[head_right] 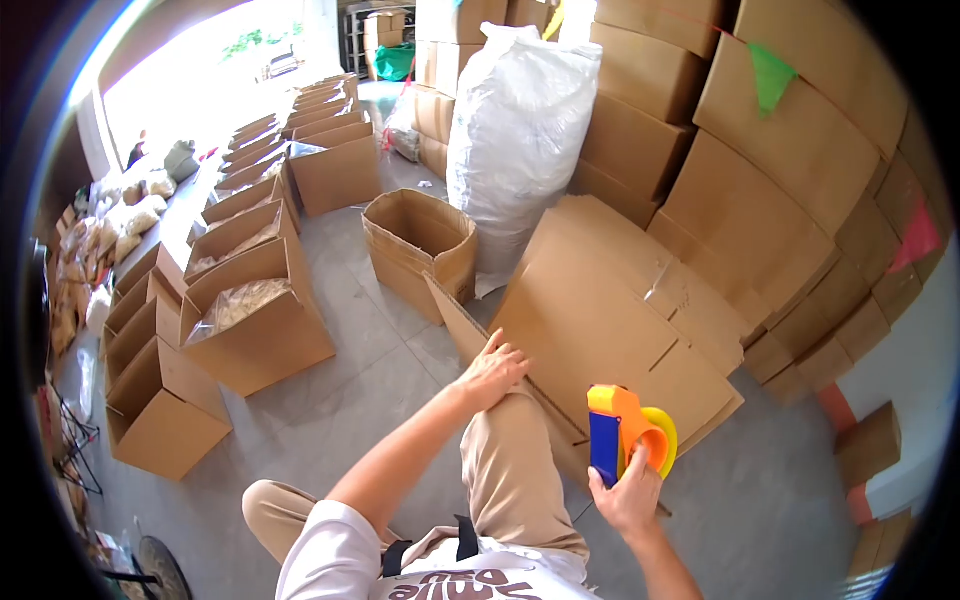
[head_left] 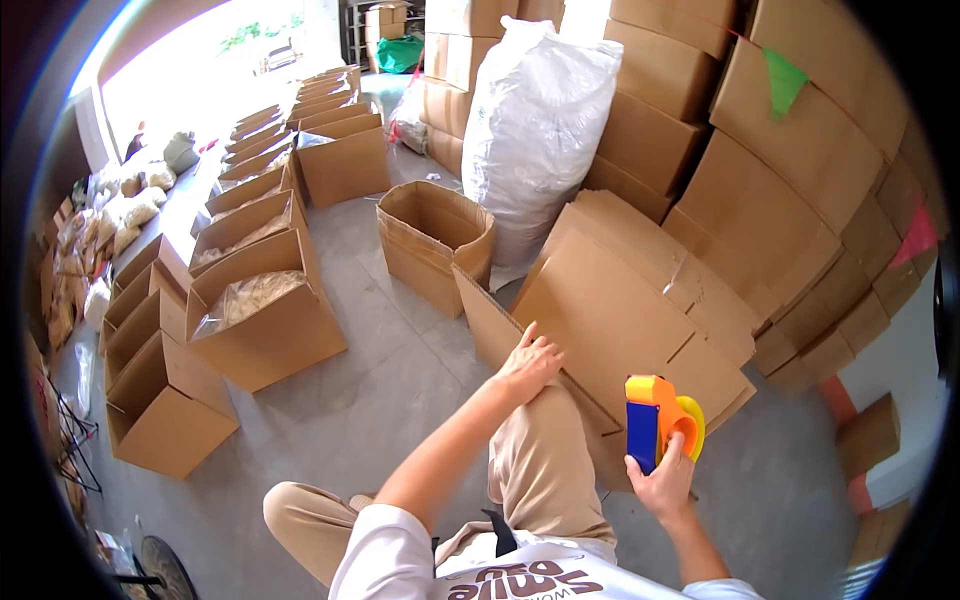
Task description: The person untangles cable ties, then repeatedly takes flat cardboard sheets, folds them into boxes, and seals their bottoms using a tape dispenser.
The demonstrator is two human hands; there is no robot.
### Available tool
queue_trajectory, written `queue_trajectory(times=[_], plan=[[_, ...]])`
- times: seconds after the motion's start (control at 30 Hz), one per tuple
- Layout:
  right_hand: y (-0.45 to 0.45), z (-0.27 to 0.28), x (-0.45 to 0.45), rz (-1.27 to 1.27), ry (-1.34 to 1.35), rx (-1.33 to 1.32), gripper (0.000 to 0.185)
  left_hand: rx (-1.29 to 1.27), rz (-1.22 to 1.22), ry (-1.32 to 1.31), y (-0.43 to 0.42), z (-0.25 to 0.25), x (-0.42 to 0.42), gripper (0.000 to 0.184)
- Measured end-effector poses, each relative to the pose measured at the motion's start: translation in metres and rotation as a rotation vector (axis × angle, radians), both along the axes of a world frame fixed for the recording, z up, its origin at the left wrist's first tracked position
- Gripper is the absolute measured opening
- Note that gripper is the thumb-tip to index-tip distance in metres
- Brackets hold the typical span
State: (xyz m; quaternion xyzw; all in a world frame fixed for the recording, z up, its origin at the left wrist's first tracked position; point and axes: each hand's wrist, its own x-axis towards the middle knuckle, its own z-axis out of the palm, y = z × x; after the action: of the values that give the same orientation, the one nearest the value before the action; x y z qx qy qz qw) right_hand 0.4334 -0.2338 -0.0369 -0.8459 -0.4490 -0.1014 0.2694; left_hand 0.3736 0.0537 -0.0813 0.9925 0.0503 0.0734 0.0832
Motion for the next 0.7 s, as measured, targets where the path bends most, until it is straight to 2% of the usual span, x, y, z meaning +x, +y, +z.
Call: queue_trajectory(times=[0.03,0.07,0.1,0.13,0.2,0.27,0.37,0.4,0.47,0.5,0.57,0.63,0.7], plan=[[-0.001,0.0,0.004,0.045,0.049,0.079,0.064,0.0,0.014,-0.012,0.002,-0.003,-0.002,0.041],[0.0,0.003,0.009,0.058,0.044,0.076,0.064,0.028,0.01,-0.055,0.005,-0.009,-0.007,0.033],[0.001,0.007,0.014,0.086,0.259,0.23,0.061,0.056,0.007,-0.092,0.007,-0.012,-0.015,0.024],[0.004,0.011,0.017,0.111,0.481,0.381,0.058,0.051,0.021,-0.086,0.009,-0.009,-0.025,0.024],[0.014,0.03,0.013,0.177,0.683,0.596,0.056,0.164,0.129,-0.154,0.024,0.004,-0.045,0.015],[0.028,0.046,0.012,0.158,0.623,0.734,0.06,0.105,0.2,-0.24,0.041,0.025,-0.071,0.018],[0.046,0.066,0.021,0.282,0.454,0.823,0.067,-0.06,0.356,-0.257,0.072,0.064,-0.129,0.017],[0.055,0.072,0.024,0.293,0.466,0.826,0.067,-0.052,0.414,-0.304,0.084,0.067,-0.152,0.017],[0.074,0.088,0.027,0.391,0.457,0.869,0.05,-0.07,0.502,-0.341,0.094,0.085,-0.205,0.019],[0.083,0.093,0.03,0.401,0.47,0.871,0.05,-0.038,0.538,-0.333,0.098,0.09,-0.231,0.02],[0.102,0.102,0.035,0.427,0.596,0.734,0.046,-0.007,0.585,-0.296,0.094,0.103,-0.278,0.022],[0.13,0.098,0.034,0.394,0.536,0.598,0.053,-0.013,0.608,-0.252,0.085,0.112,-0.32,0.02],[0.16,0.097,0.019,0.522,0.578,0.502,0.055,-0.007,0.648,-0.218,0.075,0.117,-0.346,0.019]])
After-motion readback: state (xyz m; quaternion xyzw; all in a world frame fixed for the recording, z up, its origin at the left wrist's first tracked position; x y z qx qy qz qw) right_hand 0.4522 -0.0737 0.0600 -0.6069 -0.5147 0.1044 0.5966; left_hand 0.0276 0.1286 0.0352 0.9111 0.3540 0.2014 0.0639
